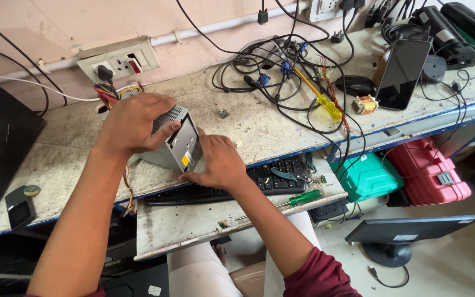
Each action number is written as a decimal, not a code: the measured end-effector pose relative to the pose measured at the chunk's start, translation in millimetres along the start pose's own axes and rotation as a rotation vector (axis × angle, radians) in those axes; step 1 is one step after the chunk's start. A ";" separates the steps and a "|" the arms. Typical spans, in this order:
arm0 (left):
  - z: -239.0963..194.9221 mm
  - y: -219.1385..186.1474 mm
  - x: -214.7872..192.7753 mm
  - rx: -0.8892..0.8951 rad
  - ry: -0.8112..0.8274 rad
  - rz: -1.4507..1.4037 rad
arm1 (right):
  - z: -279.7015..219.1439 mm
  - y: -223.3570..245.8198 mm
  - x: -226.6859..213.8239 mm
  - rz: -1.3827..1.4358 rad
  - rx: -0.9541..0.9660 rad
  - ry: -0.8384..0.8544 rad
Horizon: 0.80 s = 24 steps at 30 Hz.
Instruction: The person assembles a computer power supply unit by hand on a cluttered workbench. They place the metal cover onto the open unit, align it, and then rotate the unit to manage the attached wires.
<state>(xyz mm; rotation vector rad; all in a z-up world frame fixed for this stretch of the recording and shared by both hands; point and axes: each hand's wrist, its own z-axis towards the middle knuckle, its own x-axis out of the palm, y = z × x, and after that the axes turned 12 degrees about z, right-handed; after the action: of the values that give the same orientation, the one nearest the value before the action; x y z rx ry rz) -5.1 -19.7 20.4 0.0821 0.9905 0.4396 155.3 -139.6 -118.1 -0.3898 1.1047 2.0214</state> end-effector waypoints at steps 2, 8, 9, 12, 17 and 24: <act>-0.7 0.3 3.7 -0.017 0.004 0.010 | -1.0 -0.4 0.4 -0.039 -0.049 -0.047; -5.5 -2.2 10.9 -0.070 0.027 0.000 | 2.1 -3.3 2.9 -0.102 -0.015 0.008; -6.4 -2.5 11.6 -0.080 0.031 -0.003 | 2.1 -3.7 3.7 -0.098 -0.009 0.011; -9.3 -3.0 12.7 -0.095 0.039 -0.012 | 1.9 -5.3 4.9 -0.097 -0.007 0.010; -11.2 -0.7 12.1 -0.074 0.064 0.020 | 5.0 -6.3 2.6 -0.089 -0.027 0.050; -2.9 -1.3 16.1 -0.015 0.043 0.118 | 4.9 -7.4 3.6 -0.053 -0.016 0.038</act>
<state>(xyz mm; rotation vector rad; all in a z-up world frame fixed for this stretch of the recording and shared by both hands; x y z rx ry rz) 0.5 -14.9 5.7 0.1181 1.0282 0.5591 159.0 -131.5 -121.6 -0.4626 1.0904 1.9847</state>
